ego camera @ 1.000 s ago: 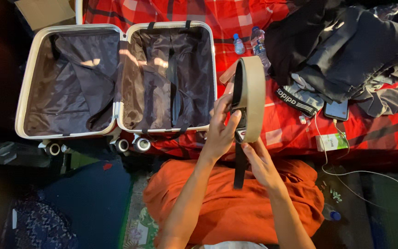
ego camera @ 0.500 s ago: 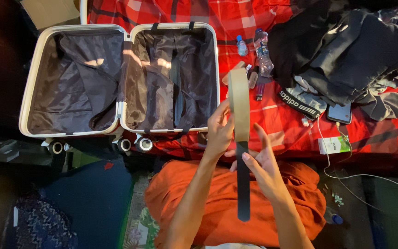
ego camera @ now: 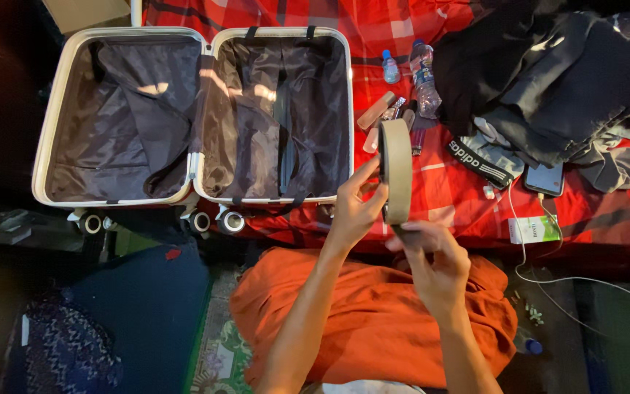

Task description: The person packs a suitcase on a bed by hand, placing a black belt, small bottles of toiletries, a wristwatch, and a plastic water bottle into the compartments.

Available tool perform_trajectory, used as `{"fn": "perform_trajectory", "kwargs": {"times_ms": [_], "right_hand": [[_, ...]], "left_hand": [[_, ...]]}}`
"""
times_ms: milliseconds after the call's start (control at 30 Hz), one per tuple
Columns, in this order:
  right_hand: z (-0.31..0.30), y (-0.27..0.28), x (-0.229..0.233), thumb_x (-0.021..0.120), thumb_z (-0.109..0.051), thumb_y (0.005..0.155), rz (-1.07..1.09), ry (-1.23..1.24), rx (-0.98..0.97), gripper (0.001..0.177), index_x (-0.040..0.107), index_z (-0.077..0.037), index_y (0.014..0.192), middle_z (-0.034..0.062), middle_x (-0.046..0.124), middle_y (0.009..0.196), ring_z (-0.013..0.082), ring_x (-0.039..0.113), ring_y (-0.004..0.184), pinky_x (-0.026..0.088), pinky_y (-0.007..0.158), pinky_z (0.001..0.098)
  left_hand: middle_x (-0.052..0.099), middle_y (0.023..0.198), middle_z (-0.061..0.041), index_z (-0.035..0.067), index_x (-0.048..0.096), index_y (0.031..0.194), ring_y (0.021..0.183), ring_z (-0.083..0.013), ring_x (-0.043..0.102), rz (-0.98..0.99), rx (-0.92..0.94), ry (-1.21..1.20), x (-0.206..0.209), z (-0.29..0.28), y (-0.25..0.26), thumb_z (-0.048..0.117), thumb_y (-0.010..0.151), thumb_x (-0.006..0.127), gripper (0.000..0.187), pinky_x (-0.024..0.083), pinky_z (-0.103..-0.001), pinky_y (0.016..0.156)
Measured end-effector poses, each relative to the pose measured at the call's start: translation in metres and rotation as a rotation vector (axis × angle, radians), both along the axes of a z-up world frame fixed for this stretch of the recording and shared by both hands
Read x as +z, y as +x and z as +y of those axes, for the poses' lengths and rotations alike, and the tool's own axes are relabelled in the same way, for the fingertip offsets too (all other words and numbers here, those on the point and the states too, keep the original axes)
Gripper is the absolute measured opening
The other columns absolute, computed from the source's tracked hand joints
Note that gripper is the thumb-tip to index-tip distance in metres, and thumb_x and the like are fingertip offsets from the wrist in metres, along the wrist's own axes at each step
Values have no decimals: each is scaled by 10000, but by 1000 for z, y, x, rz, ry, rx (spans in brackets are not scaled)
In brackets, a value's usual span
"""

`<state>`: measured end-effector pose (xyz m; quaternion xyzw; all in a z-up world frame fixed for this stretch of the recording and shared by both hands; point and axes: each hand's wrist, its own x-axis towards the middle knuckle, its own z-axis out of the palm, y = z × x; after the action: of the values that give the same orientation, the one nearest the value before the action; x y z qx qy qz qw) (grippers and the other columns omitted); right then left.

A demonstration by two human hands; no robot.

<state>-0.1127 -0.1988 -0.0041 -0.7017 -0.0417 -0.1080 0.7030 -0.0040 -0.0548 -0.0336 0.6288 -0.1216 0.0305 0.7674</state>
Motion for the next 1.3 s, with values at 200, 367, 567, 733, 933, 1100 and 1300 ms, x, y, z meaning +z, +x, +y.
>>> {"fn": "perform_trajectory", "kwargs": {"times_ms": [200,367,567,733,933,1100,1300], "right_hand": [[0,13,14,714,73,982,-156,-187,-198,226,615,14,1177,93,558,1124,171,537,974,455,901,298],[8,24,37,690,18,964,-215,-57,-177,432,485,27,1345,104,533,1351,186,560,1274,460,1144,343],[5,32,36,694,-48,960,26,116,-8,341,610,30,1281,104,588,1346,182,594,1253,478,1132,364],[12,36,37,832,-42,840,-180,-472,-190,264,695,-11,1063,113,644,1271,282,638,1197,492,1048,390],[27,37,44,846,-45,677,-213,-638,-323,429,673,-45,1069,107,620,1232,300,550,1179,448,1027,400],[14,38,47,859,-54,710,-189,-634,-227,479,642,-55,1138,107,617,1278,301,522,1211,409,1068,406],[-17,46,22,613,-115,1037,-155,-142,-295,460,437,-71,1460,89,501,1472,218,493,1348,380,1175,371]], "left_hand": [[491,1471,-124,-13,575,1440,1228,-216,629,-38,4,162,21,4,-8,52,897,694,560,554,-347,1020],[491,1522,-100,10,530,1479,1273,-238,626,-23,-33,155,22,0,-9,96,912,718,603,549,-360,1049],[552,1476,-135,14,392,1523,1332,-229,576,73,-143,-148,1,0,-7,185,996,688,628,487,-361,1112],[569,1400,-118,1,411,1537,1134,-207,610,313,-334,-573,11,6,-20,506,1040,486,713,476,-311,886],[560,1277,-108,-90,501,1429,1160,-143,547,68,-335,-208,-8,0,-18,259,1106,627,492,468,-324,1042],[586,1399,-177,-81,500,1473,1258,-219,595,309,-284,-454,-4,-16,-19,210,1052,597,521,505,-342,1058],[536,1495,-214,20,487,1409,1265,-323,604,371,-445,-779,7,-10,-10,225,1020,493,440,581,-385,938]]}}
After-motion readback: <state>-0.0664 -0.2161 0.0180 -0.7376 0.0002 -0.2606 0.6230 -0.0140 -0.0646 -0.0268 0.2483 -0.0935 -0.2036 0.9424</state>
